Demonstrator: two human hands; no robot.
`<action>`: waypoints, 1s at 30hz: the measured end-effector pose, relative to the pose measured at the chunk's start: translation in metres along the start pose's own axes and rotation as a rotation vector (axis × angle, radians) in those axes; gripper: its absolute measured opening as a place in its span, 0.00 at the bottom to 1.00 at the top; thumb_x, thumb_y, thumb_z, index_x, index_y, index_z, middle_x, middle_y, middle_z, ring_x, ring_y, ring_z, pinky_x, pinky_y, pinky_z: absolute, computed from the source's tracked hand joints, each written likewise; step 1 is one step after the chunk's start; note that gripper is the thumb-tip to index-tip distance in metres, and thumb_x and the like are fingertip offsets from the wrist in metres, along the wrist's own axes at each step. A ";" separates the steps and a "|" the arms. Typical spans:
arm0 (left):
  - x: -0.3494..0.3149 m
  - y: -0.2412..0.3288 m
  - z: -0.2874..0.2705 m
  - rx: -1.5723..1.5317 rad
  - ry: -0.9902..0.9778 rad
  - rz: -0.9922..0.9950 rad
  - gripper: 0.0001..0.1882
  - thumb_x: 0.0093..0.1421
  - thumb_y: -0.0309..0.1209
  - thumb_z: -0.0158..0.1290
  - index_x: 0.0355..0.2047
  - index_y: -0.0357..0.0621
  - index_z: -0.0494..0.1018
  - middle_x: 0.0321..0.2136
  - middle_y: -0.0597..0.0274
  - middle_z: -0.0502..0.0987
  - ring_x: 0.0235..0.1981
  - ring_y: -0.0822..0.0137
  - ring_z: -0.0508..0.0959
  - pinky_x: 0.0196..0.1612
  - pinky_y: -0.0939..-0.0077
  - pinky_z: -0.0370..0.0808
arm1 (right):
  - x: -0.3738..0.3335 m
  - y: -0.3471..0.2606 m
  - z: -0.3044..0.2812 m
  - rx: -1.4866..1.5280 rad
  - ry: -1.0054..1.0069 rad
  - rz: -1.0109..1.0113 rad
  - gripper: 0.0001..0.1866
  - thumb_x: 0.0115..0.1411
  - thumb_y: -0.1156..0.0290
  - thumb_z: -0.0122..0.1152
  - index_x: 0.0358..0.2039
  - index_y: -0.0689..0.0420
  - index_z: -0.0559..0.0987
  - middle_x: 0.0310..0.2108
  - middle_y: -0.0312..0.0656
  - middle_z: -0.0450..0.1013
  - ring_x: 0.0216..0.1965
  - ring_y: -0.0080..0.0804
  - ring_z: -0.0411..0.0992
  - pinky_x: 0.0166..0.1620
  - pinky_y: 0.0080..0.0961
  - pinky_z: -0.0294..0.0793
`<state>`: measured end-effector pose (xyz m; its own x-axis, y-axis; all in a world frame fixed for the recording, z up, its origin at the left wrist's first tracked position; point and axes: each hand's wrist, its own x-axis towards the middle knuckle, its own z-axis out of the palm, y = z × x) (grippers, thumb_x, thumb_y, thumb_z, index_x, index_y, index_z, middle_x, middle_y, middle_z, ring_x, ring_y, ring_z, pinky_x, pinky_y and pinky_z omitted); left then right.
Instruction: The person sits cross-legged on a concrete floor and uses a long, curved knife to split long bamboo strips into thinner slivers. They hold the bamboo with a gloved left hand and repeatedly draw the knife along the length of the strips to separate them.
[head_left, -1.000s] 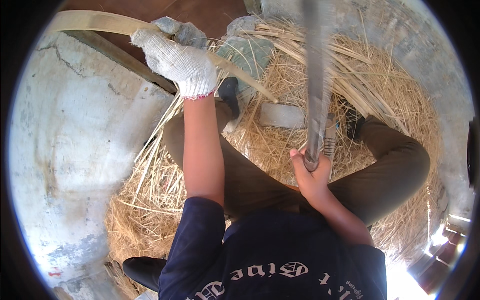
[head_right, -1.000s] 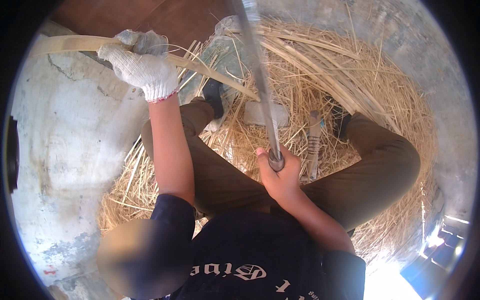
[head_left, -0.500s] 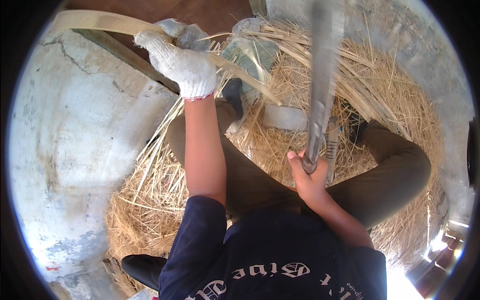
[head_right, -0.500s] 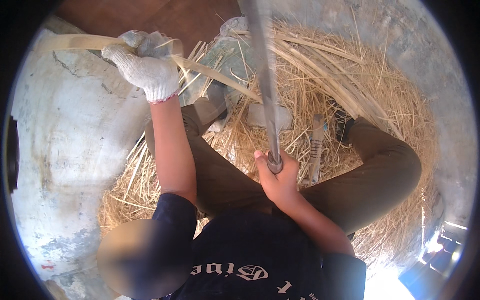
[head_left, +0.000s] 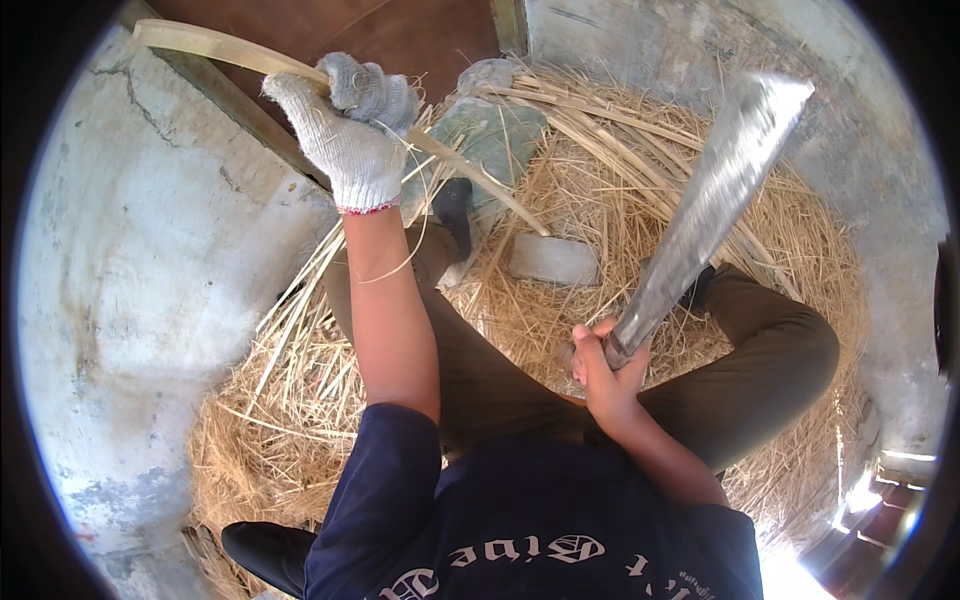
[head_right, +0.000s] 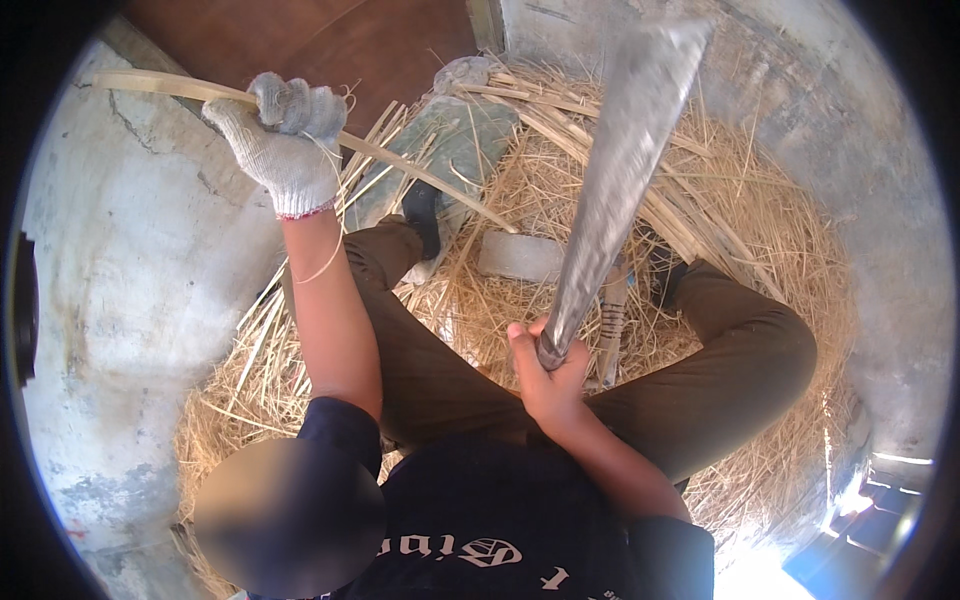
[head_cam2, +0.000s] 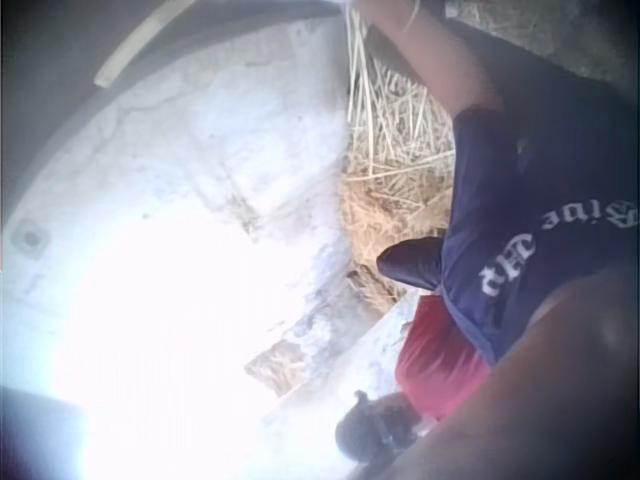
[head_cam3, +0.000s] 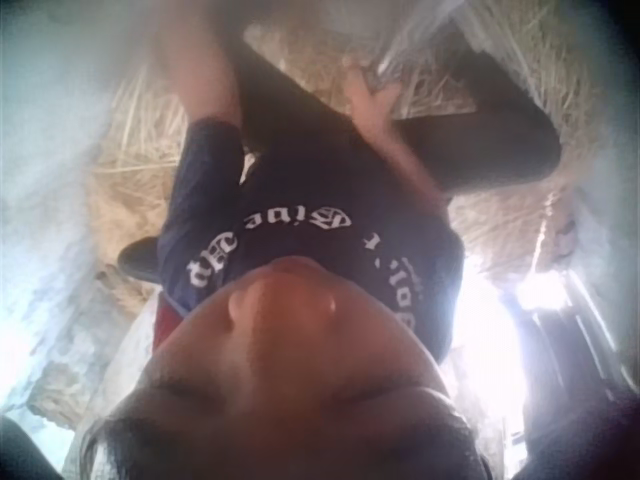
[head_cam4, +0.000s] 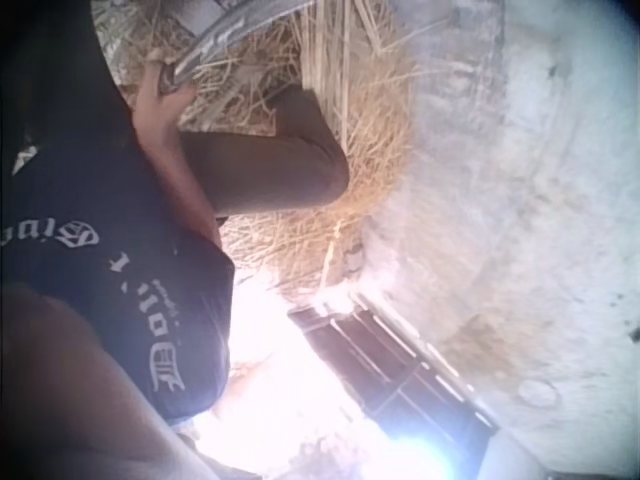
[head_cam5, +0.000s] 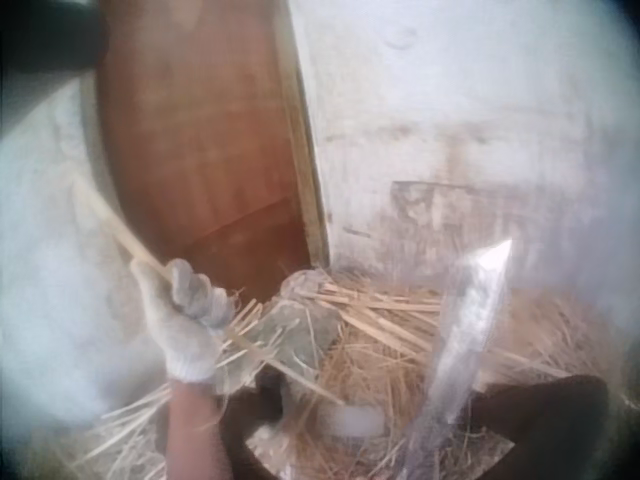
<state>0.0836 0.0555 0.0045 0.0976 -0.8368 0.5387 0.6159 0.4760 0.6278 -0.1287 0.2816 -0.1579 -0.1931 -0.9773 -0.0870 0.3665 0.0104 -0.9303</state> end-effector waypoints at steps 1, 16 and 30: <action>0.000 0.000 0.001 0.006 -0.017 -0.002 0.38 0.59 0.75 0.46 0.17 0.54 0.57 0.13 0.75 0.48 0.15 0.72 0.46 0.21 0.71 0.44 | -0.003 0.007 -0.001 -0.153 -0.024 0.008 0.13 0.63 0.68 0.66 0.28 0.62 0.75 0.18 0.33 0.69 0.20 0.19 0.66 0.25 0.28 0.65; 0.004 0.004 -0.011 -0.009 0.013 0.008 0.39 0.61 0.77 0.40 0.16 0.55 0.56 0.12 0.74 0.47 0.16 0.71 0.45 0.21 0.71 0.44 | -0.001 0.030 0.004 -0.413 -0.063 -0.170 0.17 0.64 0.72 0.65 0.21 0.61 0.70 0.15 0.29 0.62 0.19 0.15 0.59 0.23 0.24 0.59; 0.001 -0.001 -0.010 -0.015 -0.013 0.013 0.41 0.57 0.79 0.40 0.15 0.53 0.58 0.12 0.72 0.50 0.14 0.71 0.46 0.19 0.71 0.45 | 0.002 0.027 0.003 -0.544 -0.158 0.045 0.14 0.63 0.68 0.67 0.25 0.60 0.74 0.16 0.31 0.66 0.20 0.16 0.63 0.25 0.24 0.62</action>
<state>0.0904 0.0516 -0.0012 0.0952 -0.8271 0.5539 0.6266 0.4822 0.6123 -0.1161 0.2793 -0.1820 -0.0344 -0.9927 -0.1153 -0.1584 0.1193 -0.9801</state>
